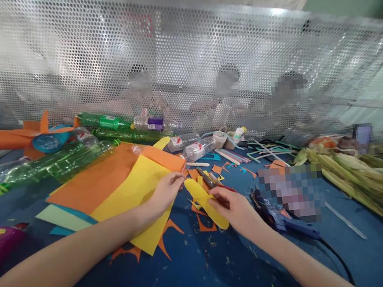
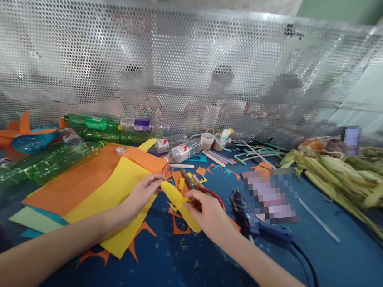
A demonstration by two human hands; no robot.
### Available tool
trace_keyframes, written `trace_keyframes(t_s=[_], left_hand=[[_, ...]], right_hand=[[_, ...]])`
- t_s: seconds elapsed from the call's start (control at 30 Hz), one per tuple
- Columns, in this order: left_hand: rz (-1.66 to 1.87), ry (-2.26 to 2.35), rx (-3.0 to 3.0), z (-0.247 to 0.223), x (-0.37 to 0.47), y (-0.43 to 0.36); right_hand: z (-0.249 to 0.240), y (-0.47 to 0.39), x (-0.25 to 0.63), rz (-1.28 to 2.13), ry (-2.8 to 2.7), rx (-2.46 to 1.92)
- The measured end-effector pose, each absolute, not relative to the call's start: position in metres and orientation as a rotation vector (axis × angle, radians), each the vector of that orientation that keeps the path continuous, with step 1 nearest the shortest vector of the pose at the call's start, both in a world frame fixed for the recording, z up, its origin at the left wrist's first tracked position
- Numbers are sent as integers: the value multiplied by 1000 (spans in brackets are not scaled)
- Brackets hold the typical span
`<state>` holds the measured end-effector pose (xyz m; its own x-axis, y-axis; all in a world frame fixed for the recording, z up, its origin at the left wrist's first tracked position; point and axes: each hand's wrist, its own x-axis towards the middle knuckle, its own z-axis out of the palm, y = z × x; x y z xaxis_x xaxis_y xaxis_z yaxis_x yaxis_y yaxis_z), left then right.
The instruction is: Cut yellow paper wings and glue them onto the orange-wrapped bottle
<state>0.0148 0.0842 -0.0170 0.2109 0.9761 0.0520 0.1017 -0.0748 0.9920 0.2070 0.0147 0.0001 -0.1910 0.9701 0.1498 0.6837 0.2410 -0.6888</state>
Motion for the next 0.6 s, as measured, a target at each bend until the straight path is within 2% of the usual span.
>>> trace_keyframes(t_s=[0.2,0.4,0.5,0.6], left_hand=[[1110,1152,1468,-5,15,67],[919,657,1146,-11,24,54],[828,665,1203,-15,26,53],[854,727,1163,-17,26,54]], right_hand=[[0,14,208,691,-1927,-1443],[-5,21,209,886,-1710,-1362],[-5,21,208,1039,-1629,-1345],[-3,19,207,1039,-1594,-1397]])
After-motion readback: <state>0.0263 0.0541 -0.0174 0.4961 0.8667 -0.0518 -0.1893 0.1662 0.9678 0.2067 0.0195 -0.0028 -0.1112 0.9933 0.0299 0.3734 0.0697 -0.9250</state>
